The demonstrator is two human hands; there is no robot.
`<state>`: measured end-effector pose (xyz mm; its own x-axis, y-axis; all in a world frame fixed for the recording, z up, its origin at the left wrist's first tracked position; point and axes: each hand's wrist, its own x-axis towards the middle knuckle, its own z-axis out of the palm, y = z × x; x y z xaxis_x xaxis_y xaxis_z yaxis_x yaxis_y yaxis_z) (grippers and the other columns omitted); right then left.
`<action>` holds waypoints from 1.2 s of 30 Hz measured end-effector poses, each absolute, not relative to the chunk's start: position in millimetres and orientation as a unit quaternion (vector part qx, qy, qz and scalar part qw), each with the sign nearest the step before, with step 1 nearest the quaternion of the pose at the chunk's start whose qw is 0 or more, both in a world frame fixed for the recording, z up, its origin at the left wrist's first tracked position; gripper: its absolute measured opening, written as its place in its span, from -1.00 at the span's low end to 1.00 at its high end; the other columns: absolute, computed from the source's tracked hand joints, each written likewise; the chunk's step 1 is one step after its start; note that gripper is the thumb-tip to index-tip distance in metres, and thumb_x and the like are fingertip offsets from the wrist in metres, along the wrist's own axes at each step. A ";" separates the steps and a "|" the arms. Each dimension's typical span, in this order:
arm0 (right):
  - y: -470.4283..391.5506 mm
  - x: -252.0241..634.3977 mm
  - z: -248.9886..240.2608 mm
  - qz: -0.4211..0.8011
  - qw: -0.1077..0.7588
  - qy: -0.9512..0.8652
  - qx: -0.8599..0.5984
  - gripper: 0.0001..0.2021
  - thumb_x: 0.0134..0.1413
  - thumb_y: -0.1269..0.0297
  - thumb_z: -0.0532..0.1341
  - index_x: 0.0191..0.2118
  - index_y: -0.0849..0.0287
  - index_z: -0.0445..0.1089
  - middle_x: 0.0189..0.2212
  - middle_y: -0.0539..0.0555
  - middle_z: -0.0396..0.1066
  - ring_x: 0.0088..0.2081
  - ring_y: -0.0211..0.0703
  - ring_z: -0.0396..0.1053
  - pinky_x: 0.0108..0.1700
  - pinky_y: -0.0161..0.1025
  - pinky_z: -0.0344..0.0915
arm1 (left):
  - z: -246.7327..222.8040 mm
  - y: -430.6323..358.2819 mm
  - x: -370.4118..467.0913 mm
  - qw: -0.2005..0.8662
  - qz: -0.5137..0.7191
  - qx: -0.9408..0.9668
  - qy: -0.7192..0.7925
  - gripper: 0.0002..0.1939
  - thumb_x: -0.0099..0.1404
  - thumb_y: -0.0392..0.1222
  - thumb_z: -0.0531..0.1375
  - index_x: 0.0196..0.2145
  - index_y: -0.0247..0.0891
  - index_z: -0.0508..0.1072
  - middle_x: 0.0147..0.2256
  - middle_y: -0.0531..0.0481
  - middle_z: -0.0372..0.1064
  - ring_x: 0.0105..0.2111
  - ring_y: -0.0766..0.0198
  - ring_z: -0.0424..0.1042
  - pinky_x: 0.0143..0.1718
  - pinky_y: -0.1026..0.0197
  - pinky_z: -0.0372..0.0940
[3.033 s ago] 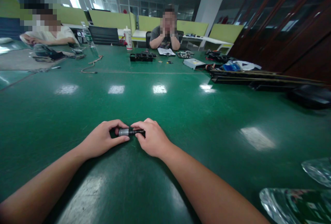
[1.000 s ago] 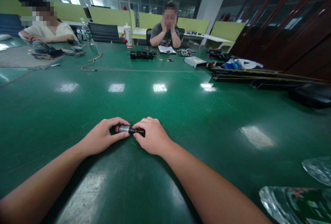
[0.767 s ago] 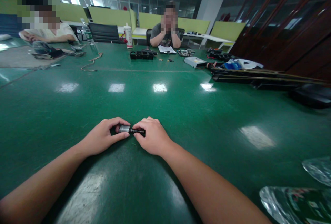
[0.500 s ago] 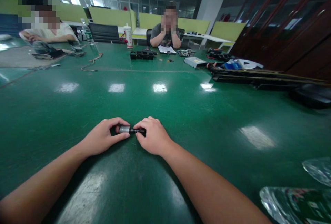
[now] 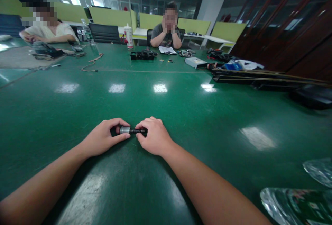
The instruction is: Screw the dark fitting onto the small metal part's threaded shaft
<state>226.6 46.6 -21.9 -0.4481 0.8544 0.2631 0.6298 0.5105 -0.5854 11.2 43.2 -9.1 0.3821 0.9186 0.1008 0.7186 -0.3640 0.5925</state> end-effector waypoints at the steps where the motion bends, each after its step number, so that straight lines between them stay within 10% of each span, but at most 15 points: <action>1: 46.8 226.6 -22.1 0.207 0.271 -0.825 -0.450 -0.88 0.01 0.40 0.30 -0.27 0.12 0.50 -0.32 0.02 0.51 -0.23 -0.12 0.35 -0.15 -0.17 0.19 | -9.0 43.1 11.3 0.234 0.214 0.797 0.513 -0.72 0.23 0.02 0.25 -0.18 -0.17 0.54 -0.42 0.06 0.44 -0.40 0.24 0.39 -0.37 0.25 0.20; 36: 52.3 230.6 -26.1 0.188 0.297 -0.780 -0.518 -0.87 -0.09 0.43 0.27 -0.35 0.10 0.50 -0.41 0.00 0.47 -0.28 -0.13 0.34 -0.17 -0.17 0.21 | -9.8 42.2 11.4 0.239 0.238 0.781 0.526 -0.75 0.25 -0.02 0.23 -0.20 -0.21 0.49 -0.41 0.06 0.42 -0.42 0.24 0.39 -0.37 0.22 0.24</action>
<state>230.6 52.3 -26.1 -0.2880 0.9195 0.2677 0.6960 0.3930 -0.6010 11.4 42.2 -9.8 0.3330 0.9352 0.1201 0.7078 -0.3321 0.6235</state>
